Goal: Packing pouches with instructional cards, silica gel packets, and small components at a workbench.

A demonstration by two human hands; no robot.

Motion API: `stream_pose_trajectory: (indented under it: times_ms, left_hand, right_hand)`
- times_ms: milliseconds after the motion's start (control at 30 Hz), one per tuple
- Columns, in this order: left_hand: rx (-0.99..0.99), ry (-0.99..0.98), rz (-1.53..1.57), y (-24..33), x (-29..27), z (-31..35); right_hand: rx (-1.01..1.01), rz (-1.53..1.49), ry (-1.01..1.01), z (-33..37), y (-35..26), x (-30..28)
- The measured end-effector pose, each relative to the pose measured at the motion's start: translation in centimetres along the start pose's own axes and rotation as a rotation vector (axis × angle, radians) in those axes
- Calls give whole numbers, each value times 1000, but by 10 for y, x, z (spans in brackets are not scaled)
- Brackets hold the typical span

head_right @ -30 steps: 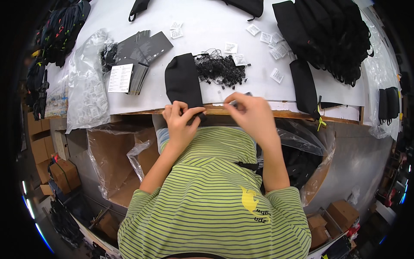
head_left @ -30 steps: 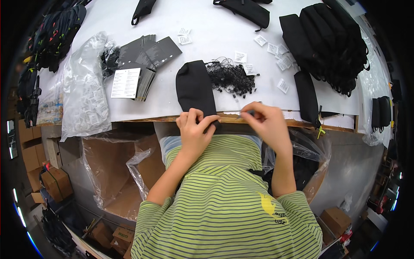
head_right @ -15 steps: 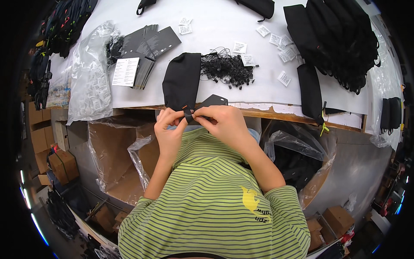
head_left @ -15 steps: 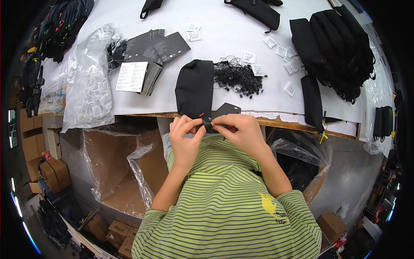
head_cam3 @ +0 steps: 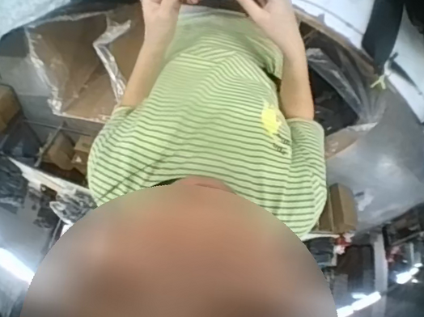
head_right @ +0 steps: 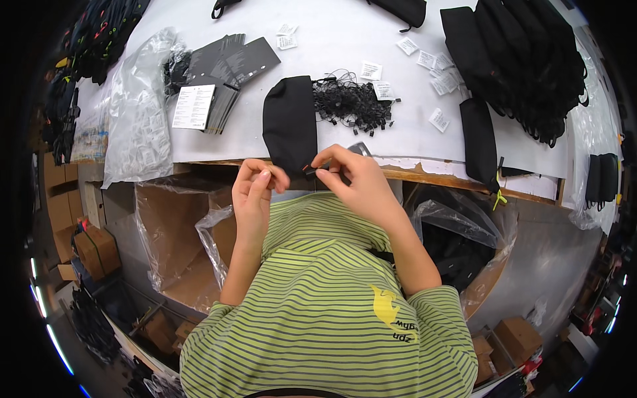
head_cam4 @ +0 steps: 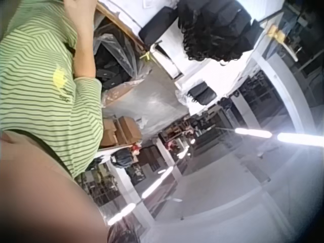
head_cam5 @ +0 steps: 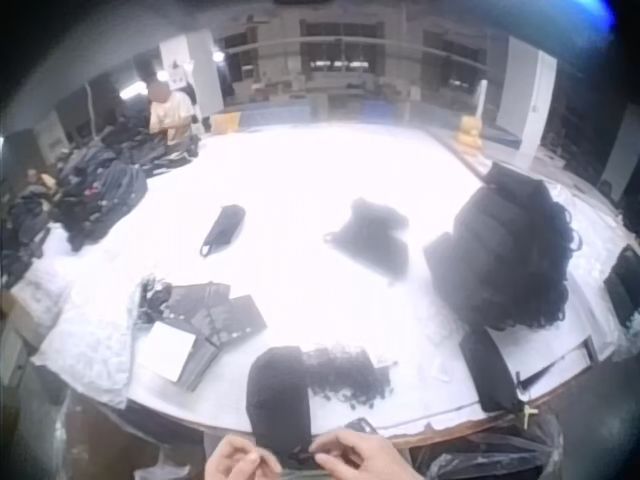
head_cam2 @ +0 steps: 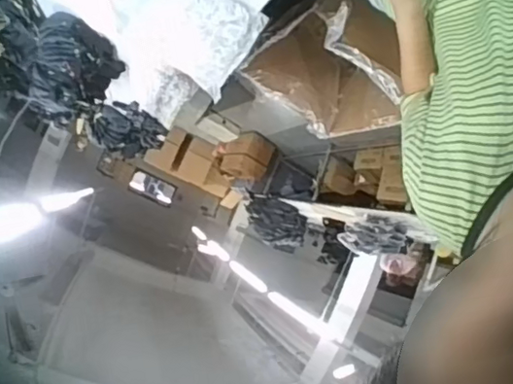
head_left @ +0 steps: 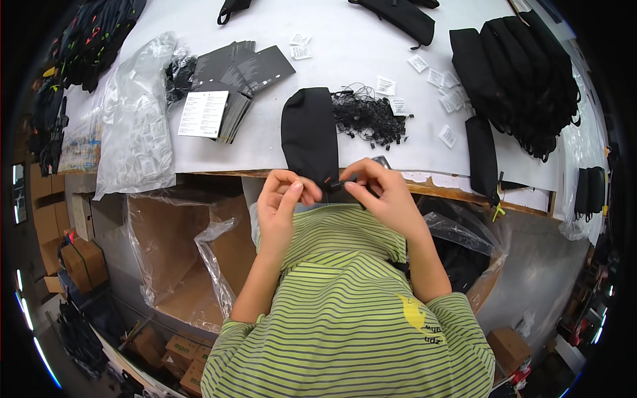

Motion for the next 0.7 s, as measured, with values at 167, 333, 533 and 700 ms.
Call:
stream_pose_trajectory:
  times_ms: [167,333,533,700]
  left_hand:
    - [-174,-118,-29,-9,8,5]
    - [-165,-129,-30,-11,16,5]
    - [-188,-158,-118,-11,19,7]
    - [-96,-238,-237,-1,32,9]
  right_hand:
    - [-23,-766,-125,3,11,2]
    - [-76,-885,-190,6,8,8]
    - [-94,-995,-221,8,6,18]
    - [-118,-981,-181,10,2,20]
Point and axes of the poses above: each hand's wrist, its own z-axis away from the middle knuckle, its own x-axis out of the palm, y = z × x, the point moved 8 cm from there along -z, towards the middle knuckle, and after that the axes turned 7 degrees about x, right-handed, at the moved point
